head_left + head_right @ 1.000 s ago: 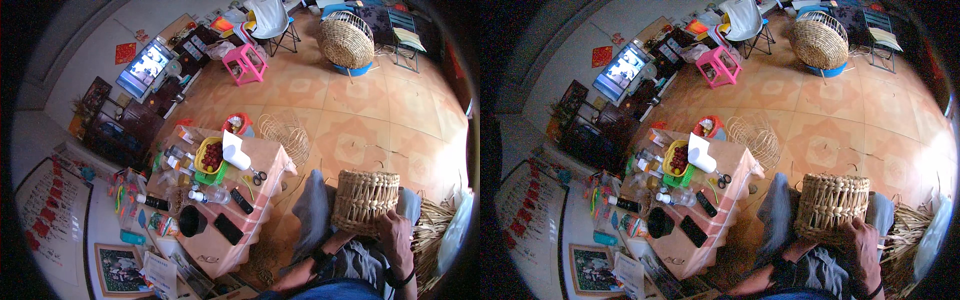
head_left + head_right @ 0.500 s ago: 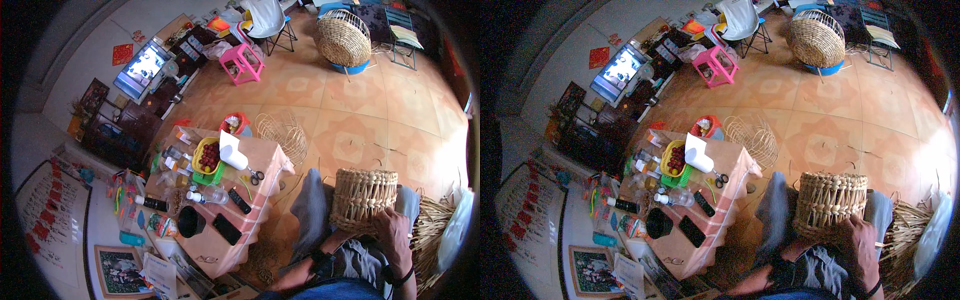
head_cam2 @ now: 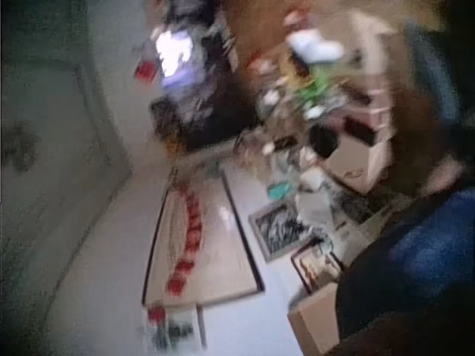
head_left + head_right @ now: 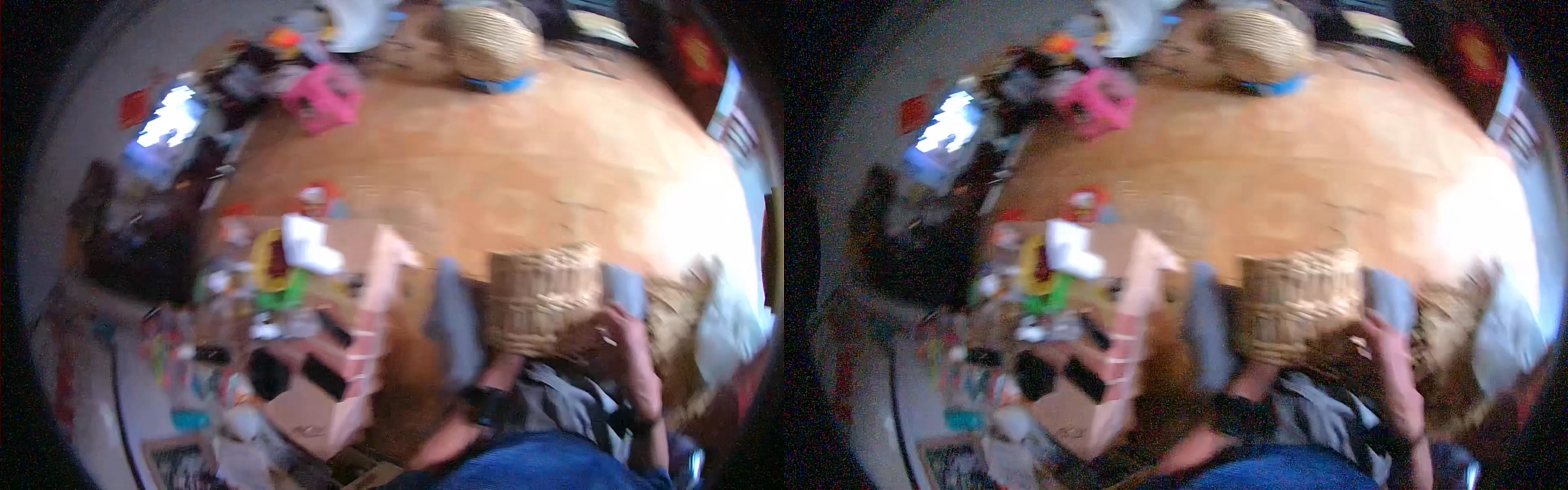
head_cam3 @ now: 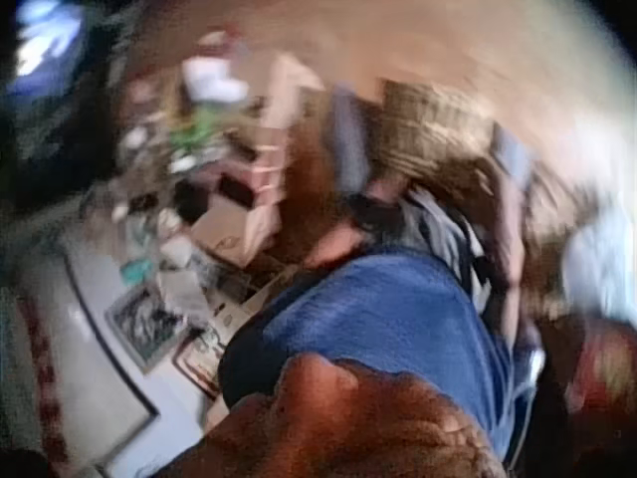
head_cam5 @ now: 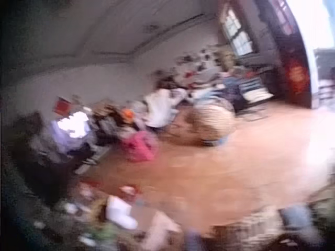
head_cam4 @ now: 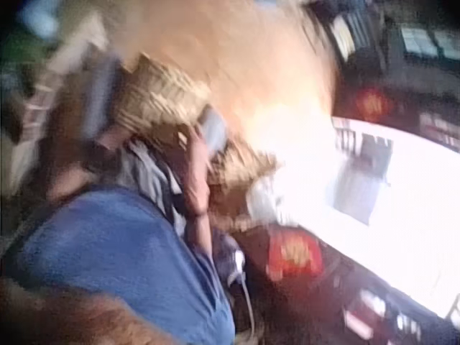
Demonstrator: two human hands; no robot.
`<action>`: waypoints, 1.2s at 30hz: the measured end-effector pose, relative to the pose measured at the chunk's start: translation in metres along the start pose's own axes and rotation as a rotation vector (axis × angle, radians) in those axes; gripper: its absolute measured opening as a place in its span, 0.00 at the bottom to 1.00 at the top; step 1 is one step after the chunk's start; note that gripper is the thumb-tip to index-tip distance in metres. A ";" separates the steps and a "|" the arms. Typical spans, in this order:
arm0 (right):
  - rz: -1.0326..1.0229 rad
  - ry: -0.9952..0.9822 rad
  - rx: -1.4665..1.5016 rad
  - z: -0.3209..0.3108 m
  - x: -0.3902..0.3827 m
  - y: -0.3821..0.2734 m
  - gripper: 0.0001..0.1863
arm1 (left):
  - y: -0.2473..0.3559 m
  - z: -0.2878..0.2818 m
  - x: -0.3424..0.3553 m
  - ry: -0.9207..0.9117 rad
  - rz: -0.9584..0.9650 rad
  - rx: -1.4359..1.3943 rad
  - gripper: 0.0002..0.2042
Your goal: Weaving a small basket using dry straw or reeds.
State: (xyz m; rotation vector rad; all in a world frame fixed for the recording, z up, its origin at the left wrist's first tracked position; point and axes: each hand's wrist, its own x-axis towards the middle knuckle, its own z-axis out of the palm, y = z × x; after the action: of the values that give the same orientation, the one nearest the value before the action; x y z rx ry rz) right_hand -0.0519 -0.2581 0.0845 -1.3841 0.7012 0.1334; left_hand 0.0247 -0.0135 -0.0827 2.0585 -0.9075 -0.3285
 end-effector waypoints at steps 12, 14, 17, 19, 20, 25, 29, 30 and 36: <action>-0.710 0.024 -0.803 0.011 -0.028 0.010 0.10 | -0.019 0.001 0.007 0.134 0.119 0.546 0.36; -0.736 0.033 -0.824 0.015 -0.024 0.015 0.11 | -0.022 0.002 0.004 0.141 0.128 0.567 0.36; -0.799 0.023 -0.862 0.020 -0.019 0.013 0.12 | -0.024 0.002 0.002 0.156 0.145 0.608 0.36; -0.829 0.008 -0.885 0.019 -0.016 0.012 0.13 | -0.026 0.004 0.002 0.166 0.160 0.629 0.36; -0.841 -0.007 -0.889 0.020 -0.014 0.011 0.14 | -0.026 0.001 0.000 0.174 0.164 0.654 0.36; -0.826 -0.008 -0.892 0.015 -0.014 0.007 0.14 | -0.025 0.009 -0.008 0.213 0.235 0.848 0.37; -0.855 -0.062 -0.809 0.020 -0.008 0.004 0.15 | -0.084 0.038 -0.039 0.028 0.040 0.591 0.33; -0.861 -0.038 -0.812 0.009 -0.007 0.011 0.16 | -0.073 0.048 -0.028 0.116 0.134 0.731 0.30; -0.950 -0.033 -1.029 0.009 0.001 0.016 0.17 | -0.037 0.074 -0.017 0.230 0.235 0.602 0.26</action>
State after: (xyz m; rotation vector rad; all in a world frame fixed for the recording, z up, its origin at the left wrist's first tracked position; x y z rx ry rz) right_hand -0.0556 -0.2466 0.0706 -2.5514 -0.1889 -0.2837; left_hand -0.0079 -0.0308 -0.1582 2.4214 -1.1878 0.3461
